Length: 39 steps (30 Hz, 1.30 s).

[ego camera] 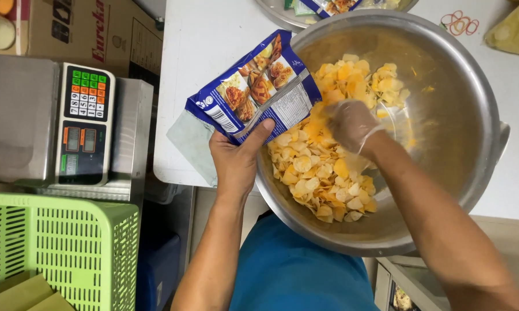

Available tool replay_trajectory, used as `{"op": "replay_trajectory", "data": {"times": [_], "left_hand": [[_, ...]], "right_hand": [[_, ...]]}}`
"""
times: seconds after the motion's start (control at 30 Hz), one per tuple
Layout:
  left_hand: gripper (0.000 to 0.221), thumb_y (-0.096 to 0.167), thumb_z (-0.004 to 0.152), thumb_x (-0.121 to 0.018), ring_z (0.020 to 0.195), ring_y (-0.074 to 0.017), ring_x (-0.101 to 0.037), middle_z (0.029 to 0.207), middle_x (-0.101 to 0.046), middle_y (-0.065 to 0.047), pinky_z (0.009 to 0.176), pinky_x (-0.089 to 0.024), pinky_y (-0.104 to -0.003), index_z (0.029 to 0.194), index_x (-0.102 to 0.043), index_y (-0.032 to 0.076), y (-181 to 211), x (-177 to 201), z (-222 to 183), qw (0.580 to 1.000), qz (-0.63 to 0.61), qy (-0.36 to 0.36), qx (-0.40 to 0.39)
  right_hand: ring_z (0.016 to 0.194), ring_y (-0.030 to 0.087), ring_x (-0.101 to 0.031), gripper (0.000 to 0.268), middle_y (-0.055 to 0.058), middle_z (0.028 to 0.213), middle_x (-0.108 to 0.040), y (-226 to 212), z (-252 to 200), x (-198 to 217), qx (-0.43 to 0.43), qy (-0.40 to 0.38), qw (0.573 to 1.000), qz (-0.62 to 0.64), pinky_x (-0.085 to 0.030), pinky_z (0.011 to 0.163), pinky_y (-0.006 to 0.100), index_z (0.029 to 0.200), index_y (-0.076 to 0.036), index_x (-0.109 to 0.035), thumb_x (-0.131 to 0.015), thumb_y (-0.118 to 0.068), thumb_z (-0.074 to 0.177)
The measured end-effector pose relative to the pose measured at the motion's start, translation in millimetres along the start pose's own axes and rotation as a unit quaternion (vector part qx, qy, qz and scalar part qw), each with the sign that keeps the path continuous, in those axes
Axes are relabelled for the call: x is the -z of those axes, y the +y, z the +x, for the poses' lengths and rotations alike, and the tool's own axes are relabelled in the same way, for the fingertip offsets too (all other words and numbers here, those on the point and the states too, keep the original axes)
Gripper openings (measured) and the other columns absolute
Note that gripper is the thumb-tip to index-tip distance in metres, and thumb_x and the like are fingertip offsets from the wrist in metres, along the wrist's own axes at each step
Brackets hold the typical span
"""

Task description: The person is adding seasoning from a blue packet into a large metal bowl filled with potato chips and then mixing them thoroughly by hand.

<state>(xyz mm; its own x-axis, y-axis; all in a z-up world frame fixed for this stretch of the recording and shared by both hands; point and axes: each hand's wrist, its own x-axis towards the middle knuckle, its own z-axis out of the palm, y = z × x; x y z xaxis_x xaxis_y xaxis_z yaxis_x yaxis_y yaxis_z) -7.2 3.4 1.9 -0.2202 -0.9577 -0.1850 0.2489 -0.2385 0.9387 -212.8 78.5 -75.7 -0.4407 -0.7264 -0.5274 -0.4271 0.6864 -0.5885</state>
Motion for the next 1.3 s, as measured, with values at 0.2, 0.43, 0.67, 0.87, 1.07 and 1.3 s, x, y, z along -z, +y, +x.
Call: {"op": "replay_trajectory", "data": {"times": [0.2, 0.43, 0.67, 0.87, 1.07, 1.3], "left_hand": [[0.038, 0.003, 0.073, -0.093, 0.088, -0.009, -0.07, 0.093, -0.077, -0.006, 0.079, -0.063, -0.029, 0.107, -0.075, 0.003, -2, 5, 2, 1.0, 0.005, -0.005, -0.005], [0.035, 0.012, 0.078, -0.087, 0.106, -0.0185, -0.073, 0.114, -0.077, -0.008, 0.096, -0.062, -0.035, 0.11, -0.075, 0.007, -9, 15, 6, 0.999, -0.016, -0.038, 0.019], [0.038, 0.001, 0.073, -0.093, 0.087, -0.0102, -0.072, 0.092, -0.077, -0.006, 0.077, -0.064, -0.03, 0.106, -0.075, 0.003, -12, 5, 8, 1.0, -0.004, -0.008, -0.003], [0.039, 0.003, 0.073, -0.094, 0.089, -0.0103, -0.071, 0.095, -0.077, -0.006, 0.081, -0.062, -0.031, 0.107, -0.075, 0.004, -14, -2, 6, 1.0, 0.016, -0.014, 0.003], [0.039, 0.002, 0.073, -0.093, 0.091, -0.0107, -0.07, 0.096, -0.077, -0.006, 0.084, -0.061, -0.031, 0.107, -0.075, 0.003, -20, -8, 8, 1.0, 0.022, -0.006, 0.008], [0.035, 0.001, 0.074, -0.092, 0.083, -0.0089, -0.07, 0.091, -0.076, -0.004, 0.079, -0.061, -0.028, 0.105, -0.075, 0.004, -4, -8, 10, 1.0, 0.016, 0.018, 0.004]], "right_hand": [[0.112, 0.044, -0.071, 0.034, 0.029, 0.113, -0.074, -3, -24, 6, 0.048, -0.096, 0.972, -0.209, -0.055, 0.101, 0.055, 0.128, 0.0, -0.071, -0.057, -0.005, 0.097], [0.044, 0.014, -0.061, 0.042, 0.004, 0.059, -0.06, 96, -24, 38, 0.268, 0.175, 0.93, -0.179, -0.046, 0.033, 0.026, 0.079, -0.006, -0.067, -0.057, -0.023, 0.116], [0.067, 0.033, -0.062, 0.037, 0.019, 0.088, -0.055, 131, -39, 28, 0.005, 0.146, 0.986, 0.077, -0.048, 0.048, 0.046, 0.102, 0.003, -0.057, -0.059, -0.033, 0.111], [0.089, 0.049, -0.062, 0.058, 0.033, 0.114, -0.052, 115, -71, -33, -0.238, 0.105, 0.914, 0.313, -0.052, 0.061, 0.064, 0.122, 0.012, -0.049, -0.06, -0.043, 0.105], [0.116, 0.052, -0.062, 0.071, 0.035, 0.142, -0.052, 49, -69, -42, -0.348, 0.022, 0.746, 0.567, -0.054, 0.087, 0.067, 0.141, 0.01, -0.046, -0.048, -0.051, 0.104], [0.119, 0.04, -0.066, 0.047, 0.02, 0.128, -0.065, 121, 19, -23, -0.155, 0.047, 0.902, 0.399, -0.054, 0.1, 0.05, 0.126, -0.017, -0.06, -0.051, -0.056, 0.101]]}}
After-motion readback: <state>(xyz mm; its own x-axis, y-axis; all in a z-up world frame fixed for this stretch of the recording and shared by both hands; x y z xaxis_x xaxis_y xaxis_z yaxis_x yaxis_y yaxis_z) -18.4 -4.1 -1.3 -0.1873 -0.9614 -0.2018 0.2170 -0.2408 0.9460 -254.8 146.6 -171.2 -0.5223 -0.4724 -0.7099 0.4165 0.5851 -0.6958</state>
